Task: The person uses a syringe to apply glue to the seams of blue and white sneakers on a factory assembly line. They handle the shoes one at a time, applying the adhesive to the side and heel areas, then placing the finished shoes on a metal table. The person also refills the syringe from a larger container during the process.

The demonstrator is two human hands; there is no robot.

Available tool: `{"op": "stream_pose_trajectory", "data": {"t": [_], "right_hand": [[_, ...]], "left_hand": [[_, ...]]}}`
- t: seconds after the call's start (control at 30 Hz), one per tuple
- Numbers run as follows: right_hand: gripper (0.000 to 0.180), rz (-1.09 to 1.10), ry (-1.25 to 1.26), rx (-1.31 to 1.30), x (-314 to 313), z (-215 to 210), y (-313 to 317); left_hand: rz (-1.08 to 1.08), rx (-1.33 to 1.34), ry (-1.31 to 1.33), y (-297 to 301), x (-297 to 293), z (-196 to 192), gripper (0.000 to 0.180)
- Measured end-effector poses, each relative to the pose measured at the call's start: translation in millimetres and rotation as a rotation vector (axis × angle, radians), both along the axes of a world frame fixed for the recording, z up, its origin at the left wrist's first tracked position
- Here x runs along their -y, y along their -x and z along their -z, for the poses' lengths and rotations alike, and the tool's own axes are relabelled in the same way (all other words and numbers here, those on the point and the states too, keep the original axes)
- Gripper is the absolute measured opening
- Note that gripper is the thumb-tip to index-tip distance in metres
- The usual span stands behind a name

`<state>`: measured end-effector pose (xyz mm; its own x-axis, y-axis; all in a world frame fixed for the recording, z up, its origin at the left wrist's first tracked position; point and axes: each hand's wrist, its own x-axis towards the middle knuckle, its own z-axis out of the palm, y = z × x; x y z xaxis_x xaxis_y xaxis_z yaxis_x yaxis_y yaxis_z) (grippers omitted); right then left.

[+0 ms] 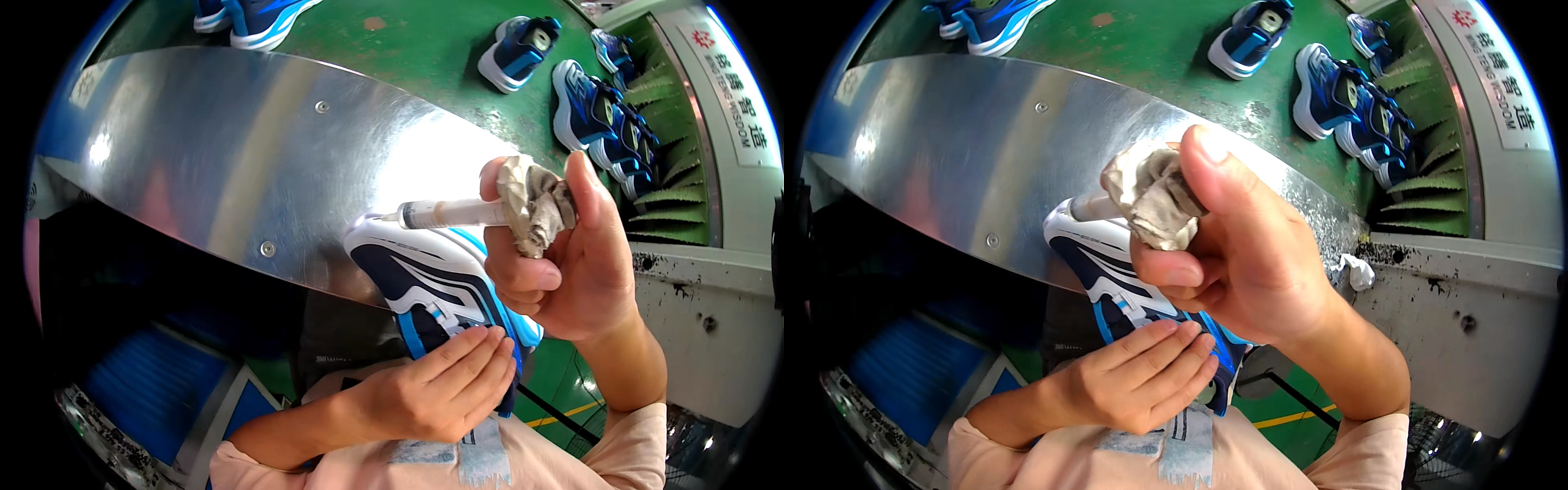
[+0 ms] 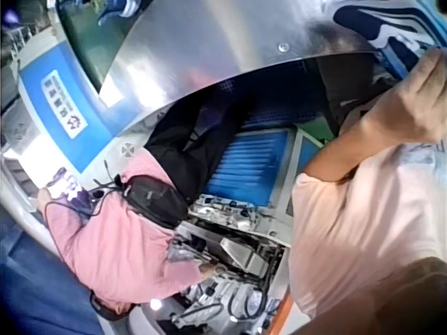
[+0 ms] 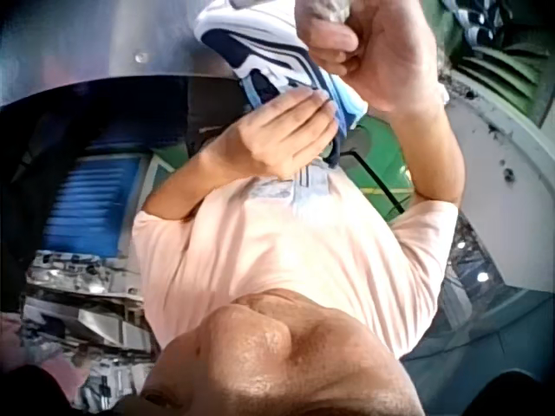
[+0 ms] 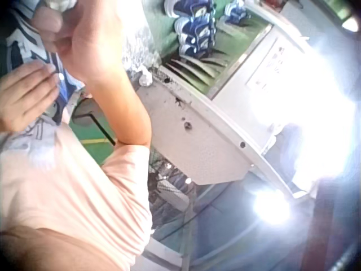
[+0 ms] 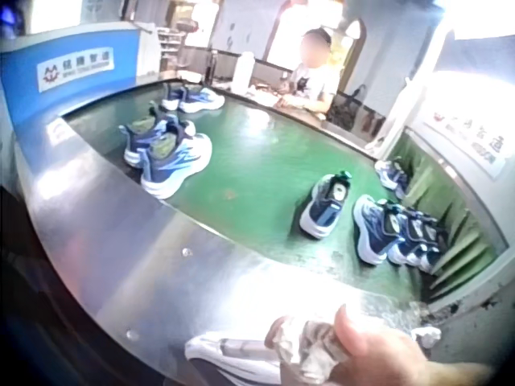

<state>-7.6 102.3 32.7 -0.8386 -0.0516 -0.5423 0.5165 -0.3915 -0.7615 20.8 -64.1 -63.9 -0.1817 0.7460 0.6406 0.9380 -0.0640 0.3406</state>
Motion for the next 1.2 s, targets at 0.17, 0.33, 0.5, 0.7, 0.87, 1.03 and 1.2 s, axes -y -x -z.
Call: {"op": "stream_pose_trajectory", "data": {"t": [0.17,0.33,0.5,0.7,0.87,1.03,1.2], "right_hand": [[0.063,-0.045,-0.085,0.041,1,1,10],[0.065,-0.079,-0.234,0.036,10,-16,16],[0.067,-0.030,-0.232,-0.099,-5,-19,-10],[0.067,0.085,-0.064,-0.208,-28,0,-77],[0.071,0.210,-0.046,-0.183,-26,11,-128],[0.070,0.223,-0.058,-0.196,-23,17,-158],[0.067,0.220,-0.096,-0.241,-24,16,-173]], "left_hand": [[0.003,-0.002,-0.036,0,-1,3,0.019],[-0.002,-0.003,-0.022,2,1,2,0.019],[0.005,0.022,-0.035,1,0,2,0.017],[0.013,0.063,0.057,3,0,-8,0.017],[-0.017,0.053,0.088,1,-6,-13,0.016],[-0.033,-0.001,0.118,0,-11,-16,0.014],[-0.025,-0.058,0.183,1,-11,-20,0.017]]}}
